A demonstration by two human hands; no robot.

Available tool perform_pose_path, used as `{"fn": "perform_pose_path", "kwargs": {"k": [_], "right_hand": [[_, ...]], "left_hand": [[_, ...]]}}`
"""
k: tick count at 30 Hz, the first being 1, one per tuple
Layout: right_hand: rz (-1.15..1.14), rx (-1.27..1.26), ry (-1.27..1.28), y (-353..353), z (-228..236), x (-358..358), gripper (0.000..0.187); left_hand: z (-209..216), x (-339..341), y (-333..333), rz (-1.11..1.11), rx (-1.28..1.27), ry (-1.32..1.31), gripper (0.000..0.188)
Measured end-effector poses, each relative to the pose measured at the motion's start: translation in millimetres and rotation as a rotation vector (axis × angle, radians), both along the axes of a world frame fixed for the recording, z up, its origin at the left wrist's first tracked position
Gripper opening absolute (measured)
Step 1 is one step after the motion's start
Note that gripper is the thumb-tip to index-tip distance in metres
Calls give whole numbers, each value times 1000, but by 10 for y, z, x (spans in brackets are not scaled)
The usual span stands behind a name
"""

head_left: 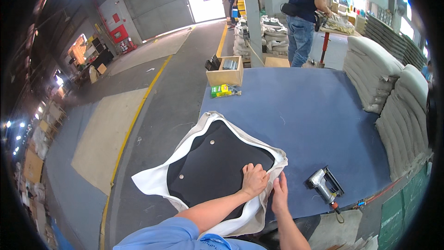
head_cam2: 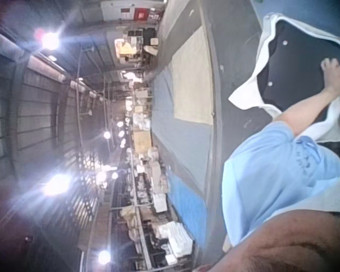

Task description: The person wraps a white fabric cover around a black cushion base, folds the edges, and secures them with a staple gun. The person repeatedly flips and adjusts the cushion, then stacks the finished unit with others on the table.

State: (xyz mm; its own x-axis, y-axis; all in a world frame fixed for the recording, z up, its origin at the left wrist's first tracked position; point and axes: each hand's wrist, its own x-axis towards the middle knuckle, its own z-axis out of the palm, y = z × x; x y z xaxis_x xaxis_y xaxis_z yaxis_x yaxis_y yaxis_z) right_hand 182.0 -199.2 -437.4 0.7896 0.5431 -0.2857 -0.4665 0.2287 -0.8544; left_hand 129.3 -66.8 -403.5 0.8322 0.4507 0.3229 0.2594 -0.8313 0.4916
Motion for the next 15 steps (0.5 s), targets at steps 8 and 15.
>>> {"fn": "perform_pose_path", "kwargs": {"k": [8,15], "right_hand": [[-167,-1009,-988,-1537,396,1024,22],[107,-1292,-1145,-1674,262,1132,38]], "left_hand": [[64,-31,-76,1,-17,67,29],[80,-110,-27,40,18,33,32]]}}
